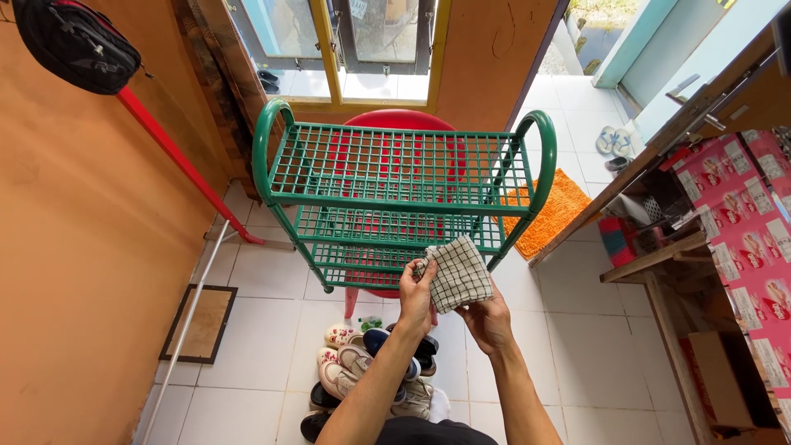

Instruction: Clean a plastic shoe rack using a spray cleaner and a cloth.

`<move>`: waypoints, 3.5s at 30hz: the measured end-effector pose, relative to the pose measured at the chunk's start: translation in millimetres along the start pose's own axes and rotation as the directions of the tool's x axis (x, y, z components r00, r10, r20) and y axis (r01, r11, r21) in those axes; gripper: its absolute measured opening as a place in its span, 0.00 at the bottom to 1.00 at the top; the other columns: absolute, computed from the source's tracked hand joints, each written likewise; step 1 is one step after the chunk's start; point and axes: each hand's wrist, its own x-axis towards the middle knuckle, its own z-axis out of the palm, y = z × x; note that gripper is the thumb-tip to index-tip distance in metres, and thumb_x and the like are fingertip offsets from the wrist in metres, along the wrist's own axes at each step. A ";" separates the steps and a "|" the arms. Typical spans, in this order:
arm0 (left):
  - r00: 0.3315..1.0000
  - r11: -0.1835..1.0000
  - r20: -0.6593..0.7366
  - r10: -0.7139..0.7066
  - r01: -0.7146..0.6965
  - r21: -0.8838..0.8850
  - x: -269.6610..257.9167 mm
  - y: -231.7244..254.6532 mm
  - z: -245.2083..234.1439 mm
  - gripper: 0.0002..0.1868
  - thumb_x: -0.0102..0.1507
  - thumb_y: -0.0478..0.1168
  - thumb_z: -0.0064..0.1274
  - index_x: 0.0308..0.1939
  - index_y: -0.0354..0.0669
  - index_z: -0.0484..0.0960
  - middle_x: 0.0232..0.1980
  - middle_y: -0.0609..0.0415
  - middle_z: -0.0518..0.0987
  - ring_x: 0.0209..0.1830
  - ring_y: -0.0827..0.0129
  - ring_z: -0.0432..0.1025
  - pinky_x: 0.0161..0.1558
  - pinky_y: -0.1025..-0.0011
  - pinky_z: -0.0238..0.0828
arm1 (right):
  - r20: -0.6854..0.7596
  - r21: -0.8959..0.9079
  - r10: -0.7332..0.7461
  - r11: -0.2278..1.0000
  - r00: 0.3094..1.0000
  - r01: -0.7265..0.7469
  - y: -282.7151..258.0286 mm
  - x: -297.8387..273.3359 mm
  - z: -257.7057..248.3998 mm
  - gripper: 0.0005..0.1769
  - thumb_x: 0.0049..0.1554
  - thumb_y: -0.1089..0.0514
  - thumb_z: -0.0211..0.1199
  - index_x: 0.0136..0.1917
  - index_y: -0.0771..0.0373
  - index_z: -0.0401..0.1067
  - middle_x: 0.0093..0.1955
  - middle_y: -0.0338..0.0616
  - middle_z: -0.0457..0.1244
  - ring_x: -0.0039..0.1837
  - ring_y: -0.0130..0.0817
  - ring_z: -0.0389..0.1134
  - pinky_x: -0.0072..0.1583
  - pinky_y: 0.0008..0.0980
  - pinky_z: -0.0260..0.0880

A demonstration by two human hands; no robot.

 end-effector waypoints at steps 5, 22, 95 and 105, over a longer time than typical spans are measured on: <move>0.999 0.999 -0.026 -0.030 0.031 0.015 -6.2 10.7 5.2 0.18 0.64 0.43 0.58 0.53 0.42 0.70 0.46 0.53 0.79 0.41 0.72 0.76 0.35 0.72 0.78 | 0.145 -0.033 0.022 0.999 0.989 -0.018 -5.4 -11.0 6.2 0.44 0.52 0.63 0.61 0.79 0.59 0.51 0.68 0.47 0.62 0.66 0.40 0.65 0.69 0.51 0.66; 0.993 0.993 -0.092 -0.075 0.082 0.079 -13.7 -7.8 -8.3 0.27 0.61 0.46 0.61 0.59 0.47 0.66 0.44 0.56 0.80 0.33 0.77 0.75 0.23 0.77 0.69 | -0.017 -0.111 0.030 0.993 0.999 -0.031 55.4 -1.7 -45.9 0.45 0.49 0.45 0.75 0.71 0.64 0.59 0.62 0.42 0.65 0.62 0.35 0.66 0.63 0.45 0.69; 0.981 -0.301 0.155 0.118 -0.113 0.947 174.8 63.3 -160.0 0.29 0.65 0.38 0.54 0.70 0.66 0.72 0.82 0.45 0.50 0.82 0.47 0.44 0.71 0.37 0.46 | 0.071 -0.858 -0.192 -0.513 0.979 -0.038 111.3 196.5 -55.1 0.42 0.51 0.61 0.57 0.78 0.62 0.54 0.81 0.57 0.49 0.82 0.56 0.44 0.76 0.63 0.42; 0.986 -0.298 0.124 0.109 -0.086 0.951 173.6 62.3 -158.8 0.32 0.65 0.33 0.47 0.71 0.68 0.71 0.83 0.47 0.50 0.82 0.46 0.44 0.70 0.39 0.53 | 0.226 -0.859 -0.023 -0.477 0.974 0.188 172.7 202.7 8.1 0.32 0.62 0.57 0.50 0.79 0.44 0.55 0.83 0.52 0.47 0.82 0.52 0.45 0.77 0.60 0.40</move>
